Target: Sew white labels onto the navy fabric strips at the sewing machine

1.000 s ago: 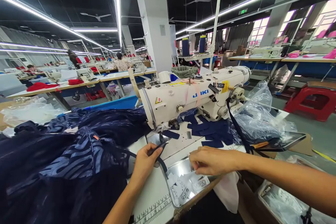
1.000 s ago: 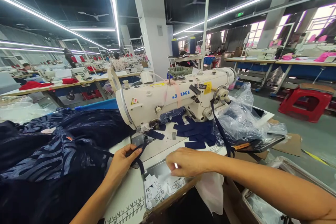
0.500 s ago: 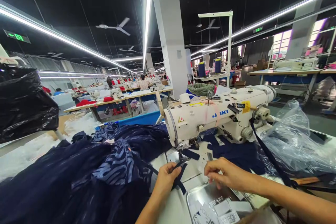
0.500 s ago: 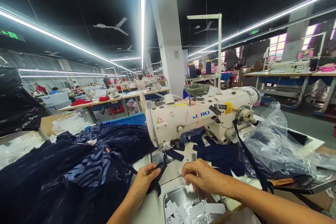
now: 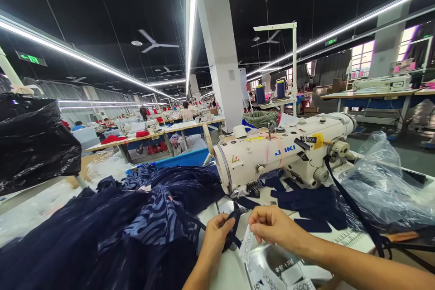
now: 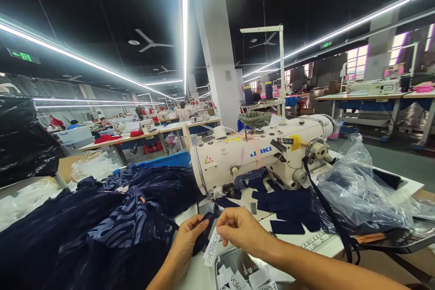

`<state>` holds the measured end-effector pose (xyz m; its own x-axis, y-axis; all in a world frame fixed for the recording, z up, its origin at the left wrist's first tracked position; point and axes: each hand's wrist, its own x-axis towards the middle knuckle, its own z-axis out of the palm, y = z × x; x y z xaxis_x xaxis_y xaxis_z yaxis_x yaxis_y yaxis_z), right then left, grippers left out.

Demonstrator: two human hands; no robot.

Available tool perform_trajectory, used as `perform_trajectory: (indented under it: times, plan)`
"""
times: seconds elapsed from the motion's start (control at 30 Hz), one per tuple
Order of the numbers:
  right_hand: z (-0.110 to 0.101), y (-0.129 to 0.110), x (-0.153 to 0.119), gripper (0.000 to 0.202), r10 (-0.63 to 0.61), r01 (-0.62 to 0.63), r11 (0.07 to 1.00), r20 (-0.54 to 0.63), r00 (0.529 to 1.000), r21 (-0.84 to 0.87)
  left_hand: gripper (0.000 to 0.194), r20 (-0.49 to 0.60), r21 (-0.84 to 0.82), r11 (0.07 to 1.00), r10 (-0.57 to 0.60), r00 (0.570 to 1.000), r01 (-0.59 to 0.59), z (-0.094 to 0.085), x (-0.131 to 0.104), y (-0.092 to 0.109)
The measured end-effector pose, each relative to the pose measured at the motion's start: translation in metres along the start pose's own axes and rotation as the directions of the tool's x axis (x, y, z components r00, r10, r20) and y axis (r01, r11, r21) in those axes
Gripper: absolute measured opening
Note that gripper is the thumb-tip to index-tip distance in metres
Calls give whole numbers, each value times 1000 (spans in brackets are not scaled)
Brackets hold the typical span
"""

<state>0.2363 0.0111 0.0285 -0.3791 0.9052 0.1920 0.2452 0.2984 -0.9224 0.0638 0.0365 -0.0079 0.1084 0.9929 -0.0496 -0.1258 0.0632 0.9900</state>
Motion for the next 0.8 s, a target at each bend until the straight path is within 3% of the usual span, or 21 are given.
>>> perform_trajectory:
  times: [0.07, 0.2, 0.33, 0.43, 0.57, 0.8]
  plan:
    - [7, 4, 9, 11, 2, 0, 997, -36, 999, 72, 36, 16, 5, 1000, -3, 1000, 3, 0, -1, 2]
    - [14, 17, 25, 11, -87, 93, 995, -210, 974, 21, 40, 27, 21, 999, -40, 999, 39, 1, -1, 4]
    - [19, 27, 35, 12, -40, 55, 995, -188, 981, 78, 40, 58, 13, 999, -37, 998, 37, 3, -3, 6]
    - [25, 31, 39, 12, -46, 72, 993, -260, 964, 90, 40, 80, 2, 1000, -20, 997, 20, 3, -6, 7]
    - [30, 31, 40, 12, -37, 79, 990, -320, 947, 118, 36, 7, 52, 998, 47, 999, -47, 4, -8, 8]
    - [29, 31, 42, 13, 33, 49, 959, -281, 959, 279, 32, -19, 2, 1000, 10, 1000, -10, 2, -8, 3]
